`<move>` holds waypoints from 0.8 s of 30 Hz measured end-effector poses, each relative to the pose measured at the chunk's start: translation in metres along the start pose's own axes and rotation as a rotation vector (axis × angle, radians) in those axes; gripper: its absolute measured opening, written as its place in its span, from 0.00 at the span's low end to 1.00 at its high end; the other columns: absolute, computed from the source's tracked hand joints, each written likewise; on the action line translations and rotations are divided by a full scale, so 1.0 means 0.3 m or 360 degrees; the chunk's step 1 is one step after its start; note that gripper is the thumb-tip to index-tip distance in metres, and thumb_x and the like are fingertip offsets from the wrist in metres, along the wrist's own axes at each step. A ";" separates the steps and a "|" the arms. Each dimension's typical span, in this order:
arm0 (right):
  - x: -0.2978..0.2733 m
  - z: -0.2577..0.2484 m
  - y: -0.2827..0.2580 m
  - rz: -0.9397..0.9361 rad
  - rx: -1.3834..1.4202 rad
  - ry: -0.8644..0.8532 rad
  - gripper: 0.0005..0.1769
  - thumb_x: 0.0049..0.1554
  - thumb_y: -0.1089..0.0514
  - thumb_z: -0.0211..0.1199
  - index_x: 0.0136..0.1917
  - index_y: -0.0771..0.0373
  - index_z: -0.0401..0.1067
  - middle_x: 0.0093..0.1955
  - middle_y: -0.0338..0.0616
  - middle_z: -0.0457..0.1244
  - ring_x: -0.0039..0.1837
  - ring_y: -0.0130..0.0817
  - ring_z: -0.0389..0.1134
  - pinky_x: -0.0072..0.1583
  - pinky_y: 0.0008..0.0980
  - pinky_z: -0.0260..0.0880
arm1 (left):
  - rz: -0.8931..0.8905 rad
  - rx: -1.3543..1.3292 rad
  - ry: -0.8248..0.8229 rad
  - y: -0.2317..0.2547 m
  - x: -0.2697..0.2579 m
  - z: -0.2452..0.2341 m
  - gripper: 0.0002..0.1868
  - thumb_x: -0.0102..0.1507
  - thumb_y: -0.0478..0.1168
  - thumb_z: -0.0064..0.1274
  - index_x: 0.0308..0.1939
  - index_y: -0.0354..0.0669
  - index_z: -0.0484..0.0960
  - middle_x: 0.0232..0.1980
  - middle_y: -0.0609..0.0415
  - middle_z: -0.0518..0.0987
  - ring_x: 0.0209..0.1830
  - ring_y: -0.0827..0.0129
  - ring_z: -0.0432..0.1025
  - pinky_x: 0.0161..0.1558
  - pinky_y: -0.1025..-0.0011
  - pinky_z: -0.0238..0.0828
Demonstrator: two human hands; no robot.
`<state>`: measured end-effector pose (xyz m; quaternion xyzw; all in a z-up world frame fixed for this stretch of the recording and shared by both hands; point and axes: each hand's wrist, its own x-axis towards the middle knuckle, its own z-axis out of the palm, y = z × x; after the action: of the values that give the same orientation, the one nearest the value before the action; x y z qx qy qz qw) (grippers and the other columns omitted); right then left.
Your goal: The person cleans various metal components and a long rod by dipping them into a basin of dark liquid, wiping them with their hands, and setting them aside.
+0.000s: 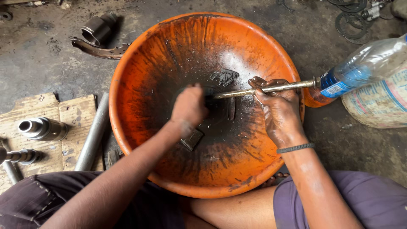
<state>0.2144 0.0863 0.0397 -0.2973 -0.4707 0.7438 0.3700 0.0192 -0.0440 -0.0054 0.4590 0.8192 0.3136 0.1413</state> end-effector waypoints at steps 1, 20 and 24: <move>0.003 -0.015 -0.004 0.0001 -0.0001 0.0007 0.13 0.53 0.76 0.64 0.46 0.63 0.68 0.53 0.52 0.69 0.54 0.33 0.73 0.55 0.26 0.74 | 0.0132 -0.0038 0.0073 0.036 -0.009 0.019 0.17 0.50 0.26 0.56 0.43 0.30 0.75 0.47 0.28 0.78 0.50 0.35 0.74 0.53 0.51 0.72; 0.032 -0.053 0.011 -0.0080 -0.0006 0.0158 0.11 0.60 0.70 0.63 0.56 0.67 0.70 0.50 0.44 0.66 0.54 0.33 0.70 0.60 0.33 0.74 | 0.0171 -0.0389 -0.0350 0.093 0.006 -0.032 0.18 0.53 0.28 0.54 0.47 0.31 0.75 0.41 0.33 0.82 0.40 0.44 0.82 0.44 0.55 0.80; 0.026 -0.034 0.014 -0.0092 0.0114 0.0303 0.18 0.56 0.77 0.61 0.59 0.71 0.68 0.52 0.50 0.67 0.57 0.39 0.71 0.62 0.34 0.76 | 0.0084 0.0034 -0.0167 -0.001 0.009 -0.050 0.19 0.51 0.28 0.60 0.47 0.32 0.77 0.44 0.32 0.81 0.46 0.38 0.77 0.48 0.52 0.77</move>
<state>0.2170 0.0965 0.0313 -0.3394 -0.4148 0.7175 0.4449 0.0098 -0.0475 0.0061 0.4977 0.8016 0.2838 0.1709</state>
